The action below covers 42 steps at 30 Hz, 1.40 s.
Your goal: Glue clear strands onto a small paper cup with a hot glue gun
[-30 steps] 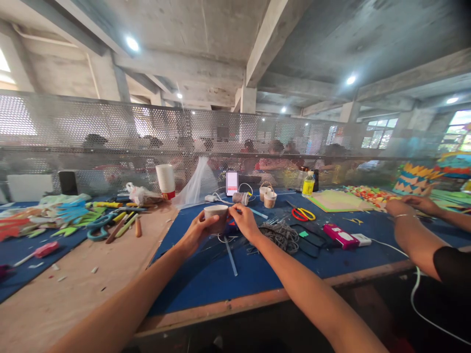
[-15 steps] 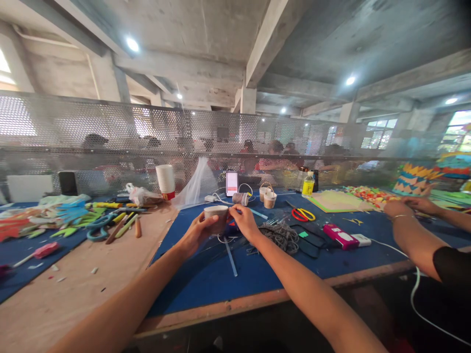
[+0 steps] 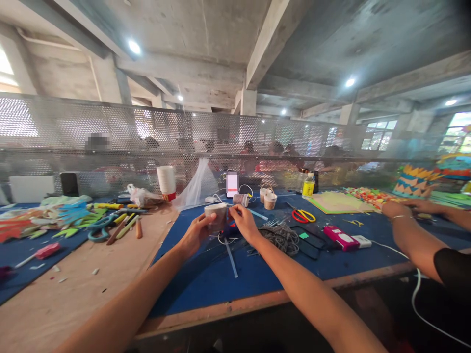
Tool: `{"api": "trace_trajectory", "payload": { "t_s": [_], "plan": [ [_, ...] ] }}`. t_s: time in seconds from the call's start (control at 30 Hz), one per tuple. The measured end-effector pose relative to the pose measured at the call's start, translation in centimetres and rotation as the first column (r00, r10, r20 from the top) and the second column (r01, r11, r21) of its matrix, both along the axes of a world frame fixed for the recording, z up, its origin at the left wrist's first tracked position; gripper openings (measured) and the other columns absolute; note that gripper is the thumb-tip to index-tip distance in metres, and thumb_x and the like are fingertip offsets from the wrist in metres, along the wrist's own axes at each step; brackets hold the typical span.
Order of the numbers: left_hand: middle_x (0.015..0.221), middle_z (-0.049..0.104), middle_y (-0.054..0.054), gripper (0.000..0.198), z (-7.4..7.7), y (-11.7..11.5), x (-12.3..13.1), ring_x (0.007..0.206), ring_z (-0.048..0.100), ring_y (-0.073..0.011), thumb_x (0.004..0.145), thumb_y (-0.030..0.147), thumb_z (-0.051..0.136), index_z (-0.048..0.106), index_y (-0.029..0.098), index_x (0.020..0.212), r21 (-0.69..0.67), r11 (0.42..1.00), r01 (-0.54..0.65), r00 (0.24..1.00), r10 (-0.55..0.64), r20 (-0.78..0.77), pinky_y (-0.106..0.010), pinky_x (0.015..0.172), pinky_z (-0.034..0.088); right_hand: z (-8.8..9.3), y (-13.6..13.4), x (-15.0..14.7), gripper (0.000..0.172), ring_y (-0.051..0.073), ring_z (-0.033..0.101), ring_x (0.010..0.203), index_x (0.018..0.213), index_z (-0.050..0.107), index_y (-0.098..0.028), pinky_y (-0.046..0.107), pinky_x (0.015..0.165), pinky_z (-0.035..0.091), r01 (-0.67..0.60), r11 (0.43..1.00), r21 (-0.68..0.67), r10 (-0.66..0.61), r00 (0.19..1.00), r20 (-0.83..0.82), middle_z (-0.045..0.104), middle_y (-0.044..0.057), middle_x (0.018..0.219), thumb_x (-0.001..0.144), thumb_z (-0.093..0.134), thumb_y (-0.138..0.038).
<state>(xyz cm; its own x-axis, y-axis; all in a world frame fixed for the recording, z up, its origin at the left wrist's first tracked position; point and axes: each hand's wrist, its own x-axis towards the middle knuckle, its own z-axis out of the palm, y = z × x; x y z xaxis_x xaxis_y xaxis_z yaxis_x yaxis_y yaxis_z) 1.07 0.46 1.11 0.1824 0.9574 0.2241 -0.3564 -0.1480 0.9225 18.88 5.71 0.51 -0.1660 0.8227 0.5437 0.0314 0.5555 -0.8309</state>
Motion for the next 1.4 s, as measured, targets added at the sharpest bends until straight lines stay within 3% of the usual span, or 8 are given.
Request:
{"api": "trace_trajectory", "payload": {
  "t_s": [0.13, 0.33, 0.63, 0.8, 1.0, 1.23, 1.4],
  "plan": [
    [0.112, 0.078, -0.015, 0.048, 0.1, 0.0, -0.1, 0.101, 0.075, -0.0308, 0.082, 0.044, 0.081, 0.074, 0.015, 0.120, -0.012, 1.000, -0.003, 1.000, 0.003, 0.015, -0.044, 0.094, 0.058, -0.2, -0.2, 0.0, 0.026, 0.019, 0.072, 0.076, 0.088, 0.062, -0.023, 0.030, 0.075, 0.055, 0.003, 1.000, 0.021, -0.003, 1.000, 0.026, 0.073, 0.001, 0.084, 0.093, 0.057, -0.047],
    [0.102, 0.077, -0.011, 0.043, -0.6, 0.7, -0.2, 0.094, 0.075, -0.0259, 0.077, 0.044, 0.086, 0.073, 0.016, 0.107, -0.050, 0.986, -0.156, 0.987, 0.157, 0.018, -0.041, 0.089, 0.059, -0.2, -0.3, 0.0, 0.018, 0.020, 0.073, 0.072, 0.089, 0.060, -0.023, 0.030, 0.071, 0.056, 0.017, 0.999, 0.038, -0.019, 0.999, 0.044, 0.073, 0.001, 0.084, 0.092, 0.059, -0.041],
    [0.105, 0.077, -0.012, 0.055, -0.5, 0.2, 0.4, 0.095, 0.073, -0.0270, 0.075, 0.044, 0.087, 0.073, 0.013, 0.117, 0.012, 0.992, -0.129, 0.990, 0.129, -0.057, -0.041, 0.091, 0.057, -0.1, -0.9, -0.2, 0.017, 0.019, 0.072, 0.076, 0.091, 0.059, -0.024, 0.030, 0.075, 0.056, 0.061, 0.983, 0.175, -0.089, 0.984, 0.153, 0.072, 0.001, 0.084, 0.097, 0.054, -0.039],
    [0.091, 0.075, -0.009, 0.052, -0.6, 0.3, 0.5, 0.083, 0.071, -0.0236, 0.070, 0.046, 0.090, 0.074, 0.012, 0.107, -0.002, 0.977, -0.214, 0.972, 0.213, -0.102, -0.041, 0.086, 0.057, 0.0, -1.4, -0.3, 0.019, 0.019, 0.072, 0.079, 0.092, 0.062, -0.023, 0.029, 0.079, 0.054, 0.082, 0.961, 0.264, -0.140, 0.968, 0.209, 0.073, 0.002, 0.085, 0.099, 0.055, -0.038],
    [0.082, 0.072, -0.006, 0.053, -0.4, 0.3, 0.4, 0.075, 0.068, -0.0202, 0.067, 0.047, 0.091, 0.074, 0.012, 0.103, -0.009, 0.974, -0.225, 0.970, 0.224, -0.090, -0.038, 0.081, 0.058, -0.1, -1.3, -0.2, 0.021, 0.018, 0.071, 0.077, 0.094, 0.064, -0.021, 0.026, 0.075, 0.052, 0.104, 0.951, 0.290, -0.168, 0.963, 0.208, 0.073, 0.002, 0.084, 0.102, 0.053, -0.037],
    [0.083, 0.072, -0.005, 0.049, -0.8, 0.6, 0.1, 0.077, 0.070, -0.0209, 0.069, 0.047, 0.090, 0.072, 0.013, 0.101, 0.005, 0.962, -0.272, 0.959, 0.272, -0.076, -0.041, 0.085, 0.060, 0.1, -2.4, -0.2, 0.019, 0.018, 0.068, 0.088, 0.097, 0.068, -0.020, 0.028, 0.087, 0.049, 0.075, 0.838, 0.541, -0.290, 0.900, 0.325, 0.072, 0.005, 0.094, 0.104, 0.054, -0.031],
    [0.099, 0.074, -0.008, 0.054, -0.9, 1.0, 0.0, 0.087, 0.073, -0.0227, 0.067, 0.044, 0.092, 0.069, 0.015, 0.107, -0.014, 0.938, -0.347, 0.937, 0.346, -0.044, -0.040, 0.084, 0.062, 0.3, -2.6, 0.0, 0.024, 0.019, 0.067, 0.092, 0.091, 0.068, -0.020, 0.029, 0.089, 0.048, 0.060, 0.797, 0.601, -0.325, 0.882, 0.342, 0.070, 0.005, 0.092, 0.106, 0.052, -0.029]
  ]
}}
